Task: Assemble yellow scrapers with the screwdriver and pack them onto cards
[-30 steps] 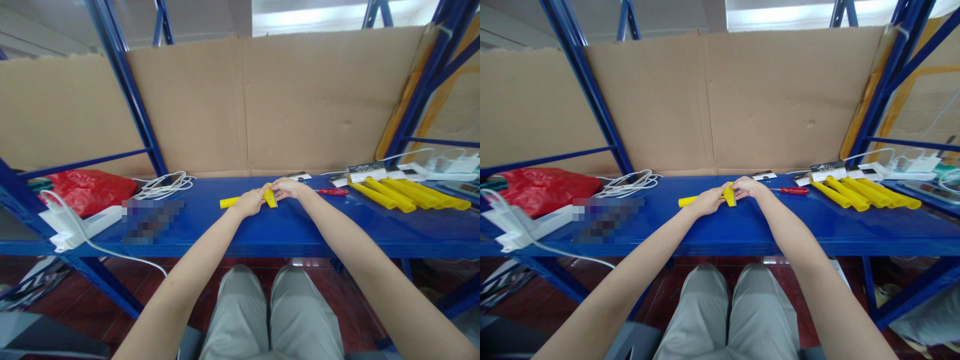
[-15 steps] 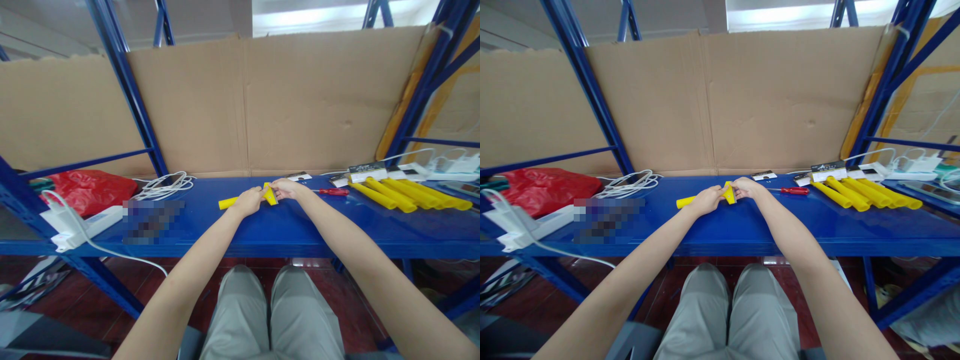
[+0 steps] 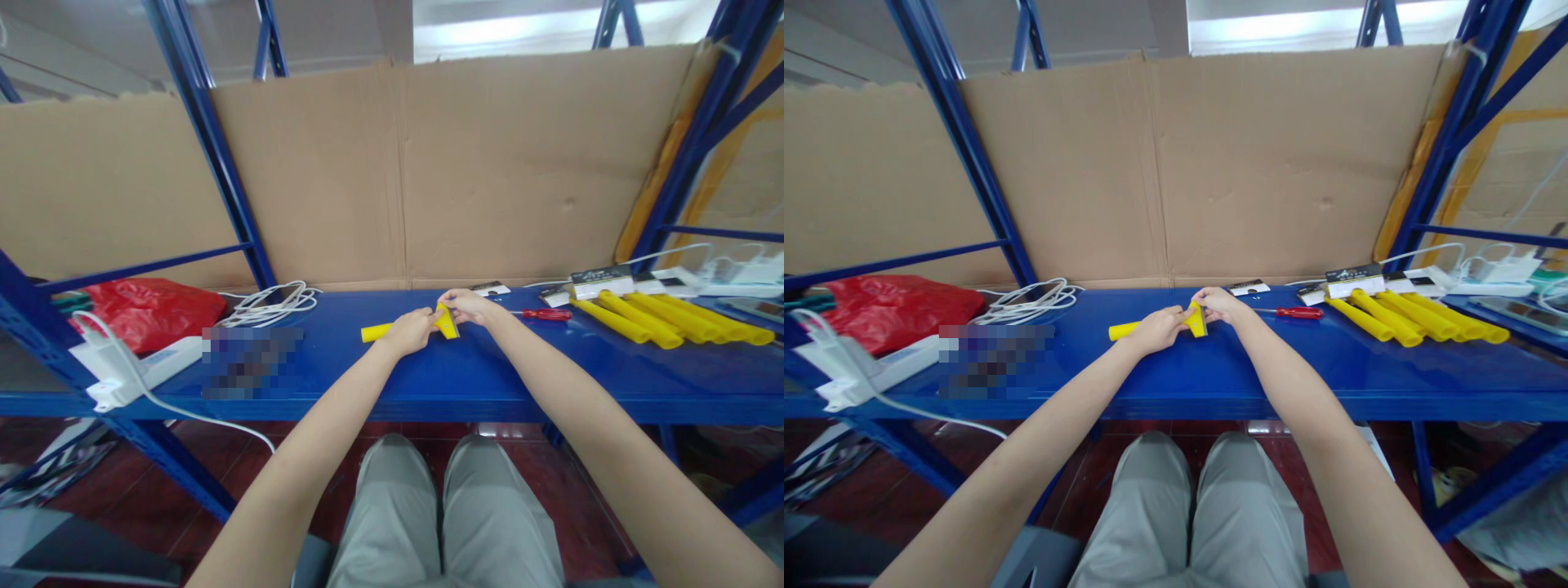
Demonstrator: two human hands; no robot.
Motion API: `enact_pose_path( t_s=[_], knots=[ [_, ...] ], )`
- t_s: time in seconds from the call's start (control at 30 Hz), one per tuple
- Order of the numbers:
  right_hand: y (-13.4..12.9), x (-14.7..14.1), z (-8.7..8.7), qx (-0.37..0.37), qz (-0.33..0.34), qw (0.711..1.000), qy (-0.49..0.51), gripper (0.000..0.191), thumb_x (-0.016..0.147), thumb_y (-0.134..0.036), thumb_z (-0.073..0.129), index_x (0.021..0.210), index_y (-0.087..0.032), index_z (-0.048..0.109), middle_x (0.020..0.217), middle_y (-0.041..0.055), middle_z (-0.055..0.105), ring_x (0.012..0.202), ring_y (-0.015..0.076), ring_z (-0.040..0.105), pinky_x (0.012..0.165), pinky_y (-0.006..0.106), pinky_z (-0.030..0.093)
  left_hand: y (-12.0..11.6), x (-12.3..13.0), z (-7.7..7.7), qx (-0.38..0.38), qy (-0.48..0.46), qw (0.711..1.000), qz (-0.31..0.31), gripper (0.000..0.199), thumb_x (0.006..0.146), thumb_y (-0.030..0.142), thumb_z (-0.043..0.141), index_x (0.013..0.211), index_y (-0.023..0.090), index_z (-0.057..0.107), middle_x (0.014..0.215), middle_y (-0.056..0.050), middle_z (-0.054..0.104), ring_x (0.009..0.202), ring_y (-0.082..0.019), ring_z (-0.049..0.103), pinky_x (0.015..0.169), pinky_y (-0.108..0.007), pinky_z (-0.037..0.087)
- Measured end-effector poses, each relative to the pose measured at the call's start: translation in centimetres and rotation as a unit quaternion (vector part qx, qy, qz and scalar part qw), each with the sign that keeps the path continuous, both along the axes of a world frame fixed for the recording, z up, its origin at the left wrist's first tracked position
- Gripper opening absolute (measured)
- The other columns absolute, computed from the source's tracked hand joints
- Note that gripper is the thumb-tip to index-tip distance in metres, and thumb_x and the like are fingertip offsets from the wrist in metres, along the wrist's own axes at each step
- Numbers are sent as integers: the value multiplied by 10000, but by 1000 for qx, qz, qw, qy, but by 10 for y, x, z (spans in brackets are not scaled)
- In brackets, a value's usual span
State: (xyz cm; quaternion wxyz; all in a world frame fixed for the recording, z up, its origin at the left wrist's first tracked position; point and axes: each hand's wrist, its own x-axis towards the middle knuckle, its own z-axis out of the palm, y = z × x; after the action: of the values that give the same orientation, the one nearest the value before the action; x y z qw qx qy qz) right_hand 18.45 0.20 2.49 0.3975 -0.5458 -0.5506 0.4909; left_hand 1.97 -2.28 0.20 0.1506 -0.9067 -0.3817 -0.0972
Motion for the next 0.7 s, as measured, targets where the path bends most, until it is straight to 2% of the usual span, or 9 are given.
enact_pose_path(
  t_s=[0.27,0.43,0.6,0.7],
  knots=[
    [-2,0,1,-4,3,1000,-5,213,849,9,465,763,-167,549,552,-26,579,475,86,564,583,234,513,0,0,0,-1,0,1000,-1,458,941,203,390,1392,142,439,1114,-123,604,1044,-217,606,886,-300,467],
    [4,1,-3,0,9,1000,11,154,859,-39,512,829,-166,593,563,-20,595,493,88,571,573,222,516,-2,1,1,-3,-4,1000,8,454,941,210,392,1387,142,440,1114,-123,607,1061,-217,598,900,-304,466],
    [11,0,-5,1,21,998,56,134,895,-96,497,889,-160,615,627,16,645,505,97,585,570,228,531,-3,0,3,-2,-38,998,52,455,946,221,390,1394,149,424,1160,-129,597,1094,-215,587,911,-299,467],
    [10,0,-4,-13,68,995,67,103,893,-107,512,894,-144,609,659,38,672,536,117,613,603,267,559,-1,-2,3,13,-63,994,91,453,942,199,390,1392,150,419,1193,-134,589,1123,-208,572,911,-285,465]
  ],
)
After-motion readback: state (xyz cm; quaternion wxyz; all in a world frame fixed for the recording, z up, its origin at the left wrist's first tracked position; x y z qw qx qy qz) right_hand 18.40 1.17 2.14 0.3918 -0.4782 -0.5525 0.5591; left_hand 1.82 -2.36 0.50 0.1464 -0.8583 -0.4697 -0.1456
